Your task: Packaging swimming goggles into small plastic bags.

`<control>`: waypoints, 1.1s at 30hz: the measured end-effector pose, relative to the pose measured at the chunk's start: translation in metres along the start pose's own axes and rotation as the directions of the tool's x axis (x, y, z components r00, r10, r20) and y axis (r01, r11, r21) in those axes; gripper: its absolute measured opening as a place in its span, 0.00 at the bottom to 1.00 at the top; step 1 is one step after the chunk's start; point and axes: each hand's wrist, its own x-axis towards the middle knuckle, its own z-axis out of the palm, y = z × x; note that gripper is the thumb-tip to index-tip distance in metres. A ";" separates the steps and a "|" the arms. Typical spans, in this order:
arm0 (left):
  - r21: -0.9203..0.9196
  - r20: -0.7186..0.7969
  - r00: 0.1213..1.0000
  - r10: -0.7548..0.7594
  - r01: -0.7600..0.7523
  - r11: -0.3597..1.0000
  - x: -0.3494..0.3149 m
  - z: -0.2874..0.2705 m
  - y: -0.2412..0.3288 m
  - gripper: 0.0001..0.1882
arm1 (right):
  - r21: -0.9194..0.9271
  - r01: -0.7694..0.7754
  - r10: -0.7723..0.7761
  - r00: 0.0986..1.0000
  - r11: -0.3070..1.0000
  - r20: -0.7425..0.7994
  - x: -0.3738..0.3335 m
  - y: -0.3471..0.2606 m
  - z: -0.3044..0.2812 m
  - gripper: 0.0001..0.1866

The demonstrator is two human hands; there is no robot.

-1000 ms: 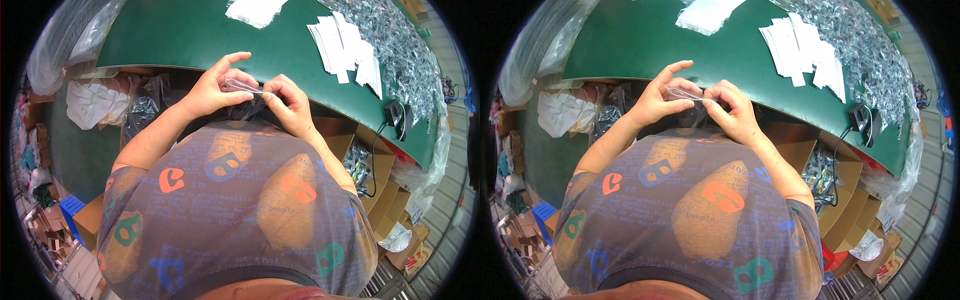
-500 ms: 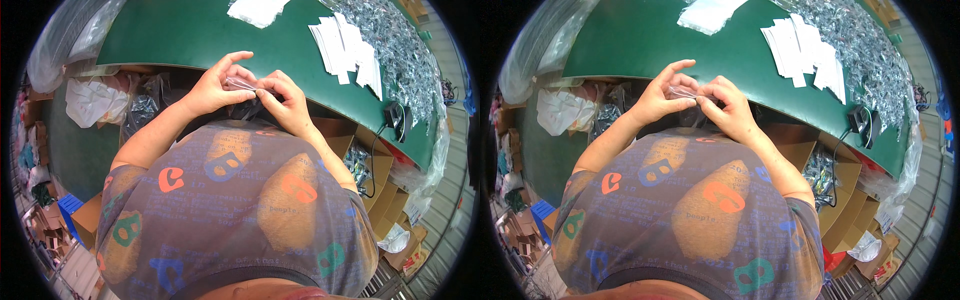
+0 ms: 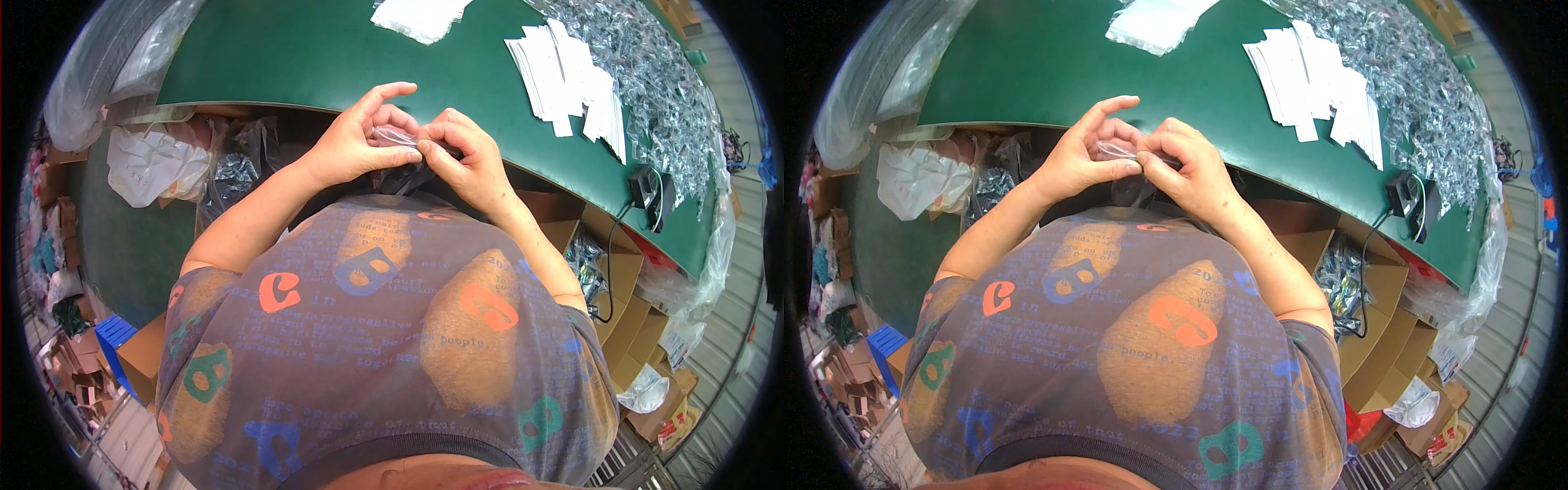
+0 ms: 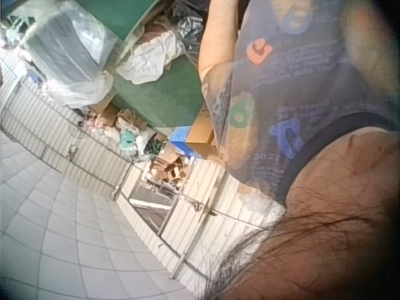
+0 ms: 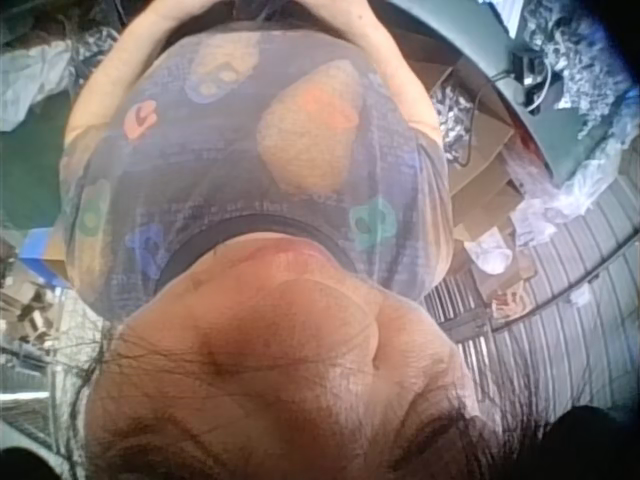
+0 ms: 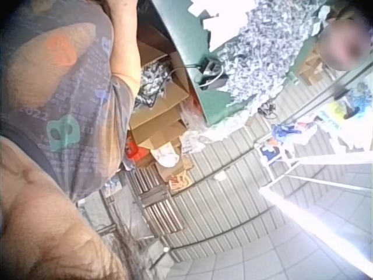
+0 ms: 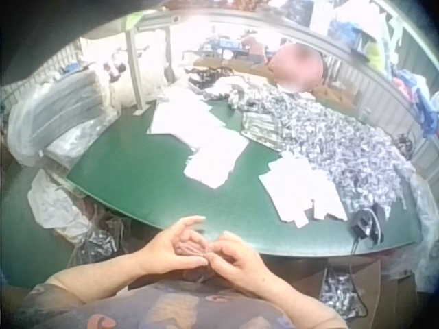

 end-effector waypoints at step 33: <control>0.745 0.212 0.898 0.387 -0.404 0.531 -0.025 -0.024 0.043 0.11 | -0.344 0.170 -0.111 0.976 0.924 0.185 0.004 -0.009 -0.007 0.06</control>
